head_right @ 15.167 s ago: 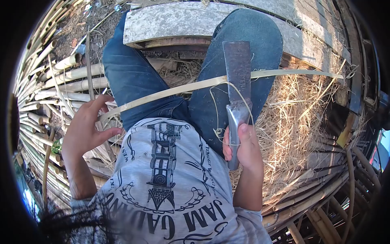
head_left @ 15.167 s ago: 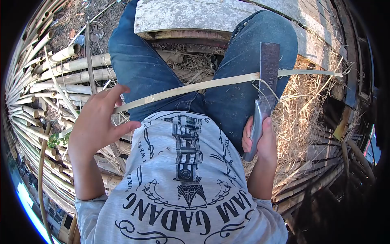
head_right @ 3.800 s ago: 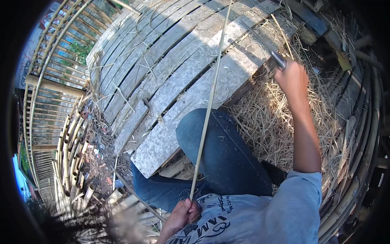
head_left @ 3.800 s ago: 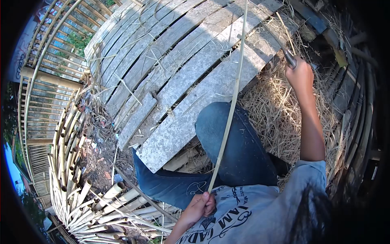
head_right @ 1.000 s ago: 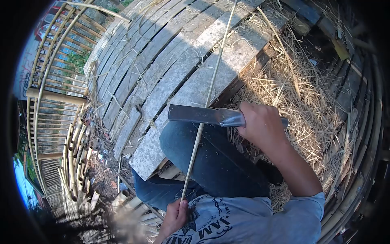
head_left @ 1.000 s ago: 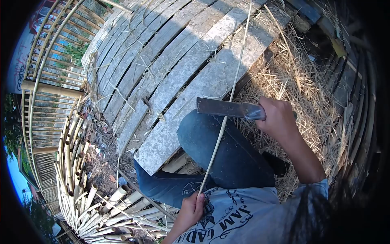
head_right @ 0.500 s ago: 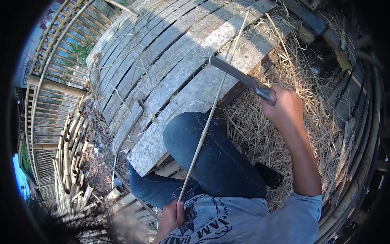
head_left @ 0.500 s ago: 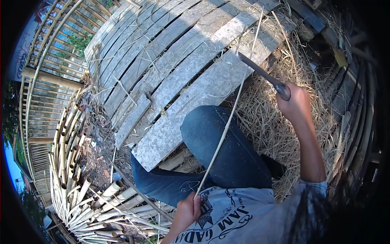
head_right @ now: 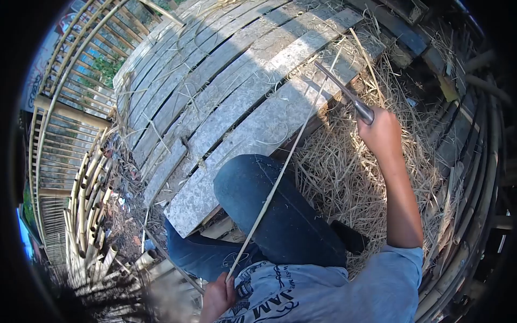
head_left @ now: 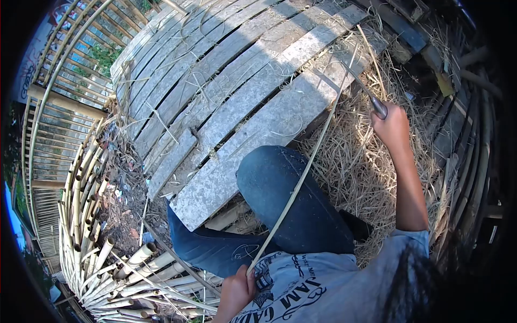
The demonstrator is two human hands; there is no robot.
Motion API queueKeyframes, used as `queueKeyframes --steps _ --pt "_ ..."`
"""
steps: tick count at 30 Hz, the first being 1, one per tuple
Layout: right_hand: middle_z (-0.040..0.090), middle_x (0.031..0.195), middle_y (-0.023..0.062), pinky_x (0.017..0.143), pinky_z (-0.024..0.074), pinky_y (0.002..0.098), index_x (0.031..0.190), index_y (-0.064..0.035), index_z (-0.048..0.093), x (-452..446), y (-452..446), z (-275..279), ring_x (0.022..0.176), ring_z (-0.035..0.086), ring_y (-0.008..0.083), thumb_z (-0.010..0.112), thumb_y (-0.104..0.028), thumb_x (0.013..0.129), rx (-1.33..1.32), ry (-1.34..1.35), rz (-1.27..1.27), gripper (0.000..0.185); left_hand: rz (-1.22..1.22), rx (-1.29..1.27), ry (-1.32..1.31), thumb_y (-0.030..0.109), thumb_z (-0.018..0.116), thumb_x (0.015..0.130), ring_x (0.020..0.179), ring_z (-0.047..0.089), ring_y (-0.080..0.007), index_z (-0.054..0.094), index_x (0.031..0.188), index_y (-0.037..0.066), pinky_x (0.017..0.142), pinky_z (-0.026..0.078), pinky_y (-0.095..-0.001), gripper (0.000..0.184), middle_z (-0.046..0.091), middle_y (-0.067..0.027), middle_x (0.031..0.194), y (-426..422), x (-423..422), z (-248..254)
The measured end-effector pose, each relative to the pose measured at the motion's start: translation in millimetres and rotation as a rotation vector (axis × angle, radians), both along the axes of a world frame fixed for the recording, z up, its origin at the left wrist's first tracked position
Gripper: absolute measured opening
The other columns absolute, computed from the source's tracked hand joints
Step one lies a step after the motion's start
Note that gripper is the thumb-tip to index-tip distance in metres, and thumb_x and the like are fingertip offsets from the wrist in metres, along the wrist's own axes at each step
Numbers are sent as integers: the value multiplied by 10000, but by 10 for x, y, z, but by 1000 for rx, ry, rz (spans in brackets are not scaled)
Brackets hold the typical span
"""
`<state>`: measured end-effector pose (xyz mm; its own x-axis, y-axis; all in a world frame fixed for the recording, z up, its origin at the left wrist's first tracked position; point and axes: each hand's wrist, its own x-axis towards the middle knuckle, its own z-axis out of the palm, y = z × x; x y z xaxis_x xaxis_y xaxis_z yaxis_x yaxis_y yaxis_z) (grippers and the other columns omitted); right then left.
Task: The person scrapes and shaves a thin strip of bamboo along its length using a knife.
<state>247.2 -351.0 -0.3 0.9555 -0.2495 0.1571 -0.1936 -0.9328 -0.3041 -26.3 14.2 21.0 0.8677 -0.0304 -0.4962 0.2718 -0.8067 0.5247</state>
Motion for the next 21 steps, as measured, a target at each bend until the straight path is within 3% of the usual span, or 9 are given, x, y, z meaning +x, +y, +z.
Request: queueKeyframes --steps 2,6,13,17,19,21 --pt "608 639 213 596 495 449 741 -4 635 -221 317 95 613 618 380 624 -162 725 187 50 0 159 7 -27 52 173 495 928 518 560 -424 520 827 5 472 433 -488 197 536 -223 552 -37 10 -17" --pt "588 589 157 594 496 429 674 -39 569 -642 750 -53 583 617 332 650 -160 642 185 170 337 150 34 -158 104 176 496 932 531 562 -426 528 813 5 475 426 -470 211 534 -220 557 -5 61 -39" --pt "591 597 123 588 492 413 666 -63 551 -300 545 -219 568 612 319 661 -174 628 110 127 319 161 78 -273 161 180 490 939 548 572 -419 552 786 -6 488 433 -438 249 540 -220 579 112 -71 -54" --pt "627 651 154 618 501 435 700 -49 596 -169 493 -204 611 633 332 651 -182 667 77 212 338 147 78 -277 104 181 493 934 544 576 -412 559 794 -4 496 439 -442 242 550 -210 585 101 -152 -106" --pt "654 724 196 657 514 444 770 -23 651 16 283 -319 669 652 351 637 -192 718 -41 220 42 178 106 -288 75 212 474 953 502 555 -370 557 807 2 460 415 -418 269 539 -196 565 96 -252 -70" --pt "661 769 222 686 522 443 835 -1 675 137 -34 -325 713 661 365 623 -203 754 -62 137 -55 224 132 -289 40 242 455 972 460 535 -327 555 819 8 425 390 -395 297 527 -182 545 143 -331 -53"
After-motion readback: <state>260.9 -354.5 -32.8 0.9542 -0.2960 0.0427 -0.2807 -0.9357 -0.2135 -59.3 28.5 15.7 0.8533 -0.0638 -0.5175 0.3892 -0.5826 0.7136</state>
